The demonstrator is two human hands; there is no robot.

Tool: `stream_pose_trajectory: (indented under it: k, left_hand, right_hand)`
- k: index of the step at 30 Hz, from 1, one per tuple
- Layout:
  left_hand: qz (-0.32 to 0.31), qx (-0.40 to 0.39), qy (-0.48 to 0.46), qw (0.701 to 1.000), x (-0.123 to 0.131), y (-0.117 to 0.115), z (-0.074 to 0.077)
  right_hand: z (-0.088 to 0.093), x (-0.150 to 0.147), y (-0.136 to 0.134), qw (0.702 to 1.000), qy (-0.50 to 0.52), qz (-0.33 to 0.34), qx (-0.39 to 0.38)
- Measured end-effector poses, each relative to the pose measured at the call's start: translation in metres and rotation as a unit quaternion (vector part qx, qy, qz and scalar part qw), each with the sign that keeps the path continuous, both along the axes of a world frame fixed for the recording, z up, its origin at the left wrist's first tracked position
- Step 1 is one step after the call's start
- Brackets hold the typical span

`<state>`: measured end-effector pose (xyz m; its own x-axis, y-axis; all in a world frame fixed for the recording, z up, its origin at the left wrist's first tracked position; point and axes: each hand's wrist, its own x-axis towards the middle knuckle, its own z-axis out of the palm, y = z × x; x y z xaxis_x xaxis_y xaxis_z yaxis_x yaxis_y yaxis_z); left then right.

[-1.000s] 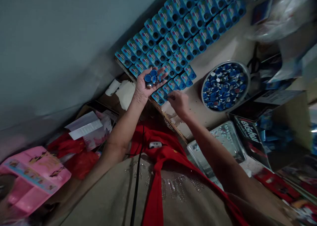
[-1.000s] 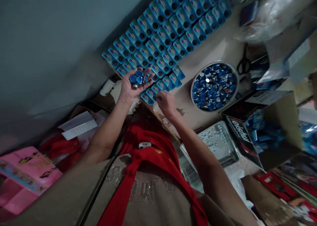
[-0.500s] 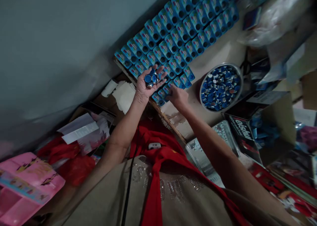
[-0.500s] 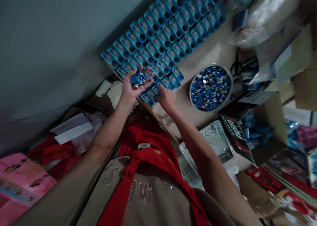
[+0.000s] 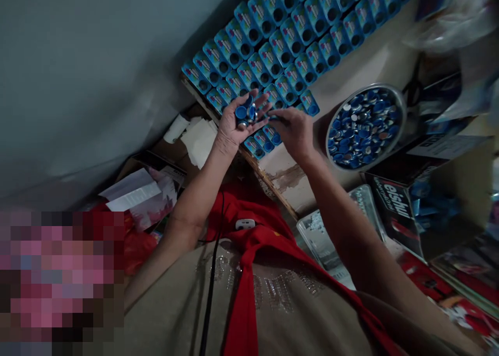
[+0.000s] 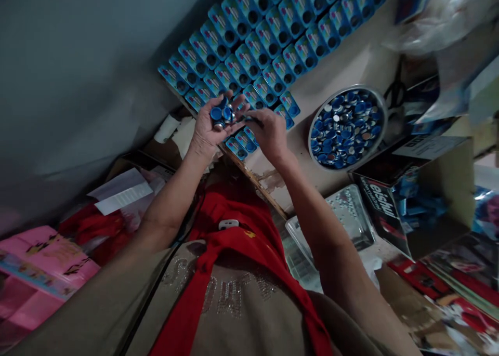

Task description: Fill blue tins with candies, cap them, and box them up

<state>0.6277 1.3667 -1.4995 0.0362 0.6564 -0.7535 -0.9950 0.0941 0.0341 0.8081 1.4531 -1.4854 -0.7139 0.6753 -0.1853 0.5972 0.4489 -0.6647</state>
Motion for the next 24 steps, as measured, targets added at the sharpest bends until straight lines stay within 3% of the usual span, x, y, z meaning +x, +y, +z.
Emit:
stream_pose_trajectory:
  k: [5, 9, 16, 20, 24]
  left_hand:
    - [0.012, 0.008, 0.02, 1.0, -0.012, -0.016, 0.009]
    - [0.01, 0.018, 0.039, 0.999, -0.017, -0.024, 0.011]
    - [0.037, 0.039, 0.038, 0.998, -0.022, -0.042, 0.003]
    - [0.044, 0.054, 0.05, 0.996, -0.032, -0.052, 0.004]
    - [0.054, 0.054, 0.055, 0.996, -0.043, -0.061, 0.007]
  right_hand:
    - [0.006, 0.031, -0.057, 0.996, -0.086, -0.018, -0.017]
    - [-0.005, 0.027, -0.084, 0.987, -0.15, -0.06, -0.022]
    - [-0.013, 0.008, -0.08, 0.962, -0.27, -0.026, -0.019]
    - [-0.014, 0.002, -0.069, 0.937, -0.345, -0.056, -0.025]
    - [-0.016, -0.002, -0.063, 0.947, -0.306, -0.096, -0.036]
